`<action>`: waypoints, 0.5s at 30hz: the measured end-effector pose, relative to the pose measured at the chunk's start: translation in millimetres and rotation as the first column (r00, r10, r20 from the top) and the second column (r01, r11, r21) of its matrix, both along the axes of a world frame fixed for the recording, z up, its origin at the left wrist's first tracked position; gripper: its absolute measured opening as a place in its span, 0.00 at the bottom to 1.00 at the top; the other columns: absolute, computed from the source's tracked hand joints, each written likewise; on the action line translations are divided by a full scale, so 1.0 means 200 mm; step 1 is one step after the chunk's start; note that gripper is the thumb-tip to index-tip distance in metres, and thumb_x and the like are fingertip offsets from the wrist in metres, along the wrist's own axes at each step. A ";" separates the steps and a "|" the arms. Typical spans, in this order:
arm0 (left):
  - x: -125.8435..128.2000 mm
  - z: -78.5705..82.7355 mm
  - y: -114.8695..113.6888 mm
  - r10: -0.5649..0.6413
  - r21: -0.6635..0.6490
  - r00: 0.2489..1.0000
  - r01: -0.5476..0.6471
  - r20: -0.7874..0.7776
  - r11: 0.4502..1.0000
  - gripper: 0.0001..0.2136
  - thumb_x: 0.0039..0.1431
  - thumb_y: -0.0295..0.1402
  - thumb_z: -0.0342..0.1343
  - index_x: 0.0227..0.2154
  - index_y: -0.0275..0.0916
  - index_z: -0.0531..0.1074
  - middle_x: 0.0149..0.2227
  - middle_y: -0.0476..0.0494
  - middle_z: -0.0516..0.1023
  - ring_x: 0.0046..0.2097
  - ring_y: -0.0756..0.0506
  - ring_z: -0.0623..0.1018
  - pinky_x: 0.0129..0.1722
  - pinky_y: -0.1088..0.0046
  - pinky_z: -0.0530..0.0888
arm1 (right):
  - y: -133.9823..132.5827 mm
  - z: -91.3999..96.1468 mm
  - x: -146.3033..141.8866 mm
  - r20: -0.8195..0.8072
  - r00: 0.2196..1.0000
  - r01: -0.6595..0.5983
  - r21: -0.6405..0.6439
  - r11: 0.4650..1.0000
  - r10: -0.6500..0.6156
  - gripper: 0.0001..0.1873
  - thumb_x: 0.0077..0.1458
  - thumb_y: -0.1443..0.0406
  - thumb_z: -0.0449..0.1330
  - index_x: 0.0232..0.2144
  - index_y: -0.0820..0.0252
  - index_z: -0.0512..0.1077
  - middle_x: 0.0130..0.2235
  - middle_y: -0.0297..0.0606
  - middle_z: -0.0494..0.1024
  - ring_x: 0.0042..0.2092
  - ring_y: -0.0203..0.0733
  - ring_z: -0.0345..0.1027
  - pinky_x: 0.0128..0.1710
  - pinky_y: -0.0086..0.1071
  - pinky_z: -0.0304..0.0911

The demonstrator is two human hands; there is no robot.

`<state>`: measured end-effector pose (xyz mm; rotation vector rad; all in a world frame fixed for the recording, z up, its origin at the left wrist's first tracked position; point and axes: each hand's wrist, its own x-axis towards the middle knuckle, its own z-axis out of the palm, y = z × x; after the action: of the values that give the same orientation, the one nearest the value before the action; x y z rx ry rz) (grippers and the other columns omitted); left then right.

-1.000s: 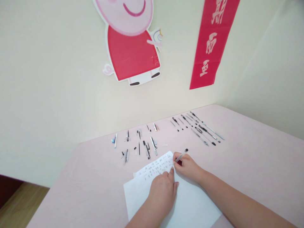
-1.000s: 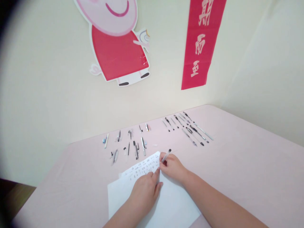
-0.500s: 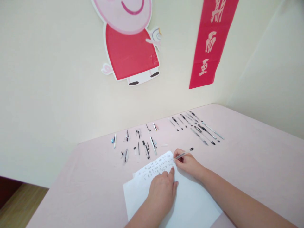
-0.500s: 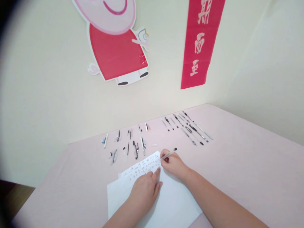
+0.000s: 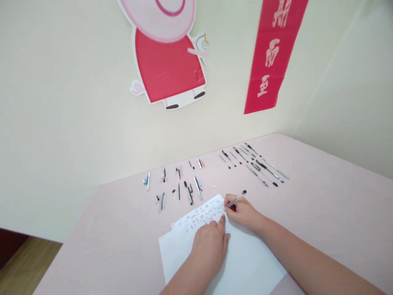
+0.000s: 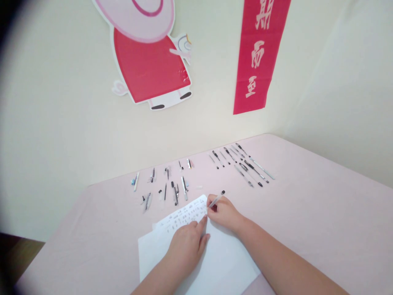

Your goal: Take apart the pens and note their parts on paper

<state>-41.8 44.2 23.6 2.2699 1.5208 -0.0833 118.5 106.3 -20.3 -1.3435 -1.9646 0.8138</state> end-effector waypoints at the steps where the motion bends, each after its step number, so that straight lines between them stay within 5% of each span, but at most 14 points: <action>1: 0.00 0.00 0.00 -0.001 0.003 1.000 0.001 0.002 1.000 0.24 0.61 0.37 0.39 0.59 0.39 0.53 0.41 0.38 0.73 0.40 0.41 0.73 0.40 0.65 0.67 | 0.00 0.00 0.00 -0.003 1.000 -0.001 -0.002 1.000 0.001 0.04 0.42 0.72 0.52 0.23 0.59 0.64 0.20 0.27 0.63 0.23 0.31 0.57 0.23 0.25 0.52; 15: -0.01 -0.02 0.01 -0.022 0.058 1.000 0.021 0.012 0.998 0.23 0.61 0.37 0.39 0.58 0.39 0.55 0.39 0.38 0.73 0.38 0.40 0.73 0.37 0.64 0.68 | 0.00 0.02 0.00 0.001 1.000 -0.005 -0.009 1.000 0.005 0.04 0.43 0.72 0.52 0.23 0.60 0.64 0.20 0.27 0.63 0.23 0.31 0.57 0.24 0.24 0.52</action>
<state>-43.0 45.3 19.8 2.3274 1.5114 -0.0309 117.7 105.9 -16.4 -1.3444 -1.9681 0.8255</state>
